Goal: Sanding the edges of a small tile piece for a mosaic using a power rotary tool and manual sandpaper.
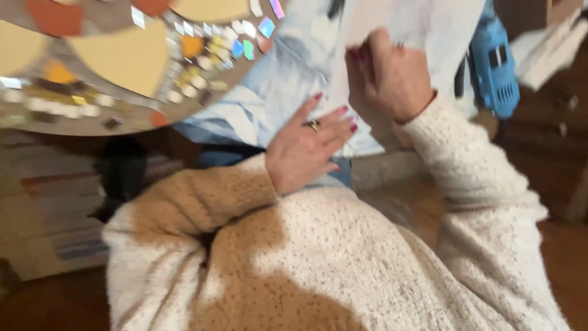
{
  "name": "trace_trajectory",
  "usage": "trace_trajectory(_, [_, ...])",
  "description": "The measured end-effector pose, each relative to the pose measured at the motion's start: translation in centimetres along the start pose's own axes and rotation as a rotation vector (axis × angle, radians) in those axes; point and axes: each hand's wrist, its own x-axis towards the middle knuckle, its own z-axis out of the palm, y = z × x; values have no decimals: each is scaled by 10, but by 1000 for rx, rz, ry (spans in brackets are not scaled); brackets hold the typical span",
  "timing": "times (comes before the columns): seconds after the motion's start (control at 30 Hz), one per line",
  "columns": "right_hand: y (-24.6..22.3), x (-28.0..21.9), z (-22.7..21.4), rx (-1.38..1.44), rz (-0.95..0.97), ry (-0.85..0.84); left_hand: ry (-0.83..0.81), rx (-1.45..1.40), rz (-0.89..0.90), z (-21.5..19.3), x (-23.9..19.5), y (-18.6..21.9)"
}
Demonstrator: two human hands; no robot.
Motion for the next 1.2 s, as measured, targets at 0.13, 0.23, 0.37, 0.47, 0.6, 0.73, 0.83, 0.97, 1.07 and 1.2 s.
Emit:
trace_trajectory(0.13, [3,-32,-1,-295,170,-251,279,-118,-3,10,-4,1])
trace_trajectory(0.23, [20,-79,-1,-185,242,-467,426,-85,13,13,-5,-1])
trace_trajectory(0.37, [77,-120,7,-398,361,-870,378,-111,4,-2,-13,2])
trace_trajectory(0.47, [103,-113,28,-407,476,-919,327,-122,25,-11,-18,4])
trace_trajectory(0.6, [-11,-23,-55,-26,648,-668,284,-136,35,-14,-18,7])
trace_trajectory(0.73, [-42,-10,-42,-32,504,-309,265,-157,27,-18,-18,10])
trace_trajectory(0.83, [-35,-21,-36,-131,375,-222,288,-135,21,-19,-17,10])
trace_trajectory(0.97, [10,-69,-13,-277,324,-406,285,-90,17,-19,-16,8])
trace_trajectory(1.07, [67,-110,4,-444,310,-609,348,-84,26,1,-11,1])
trace_trajectory(1.2, [50,-85,-48,-185,501,-787,323,-212,49,6,-7,-7])
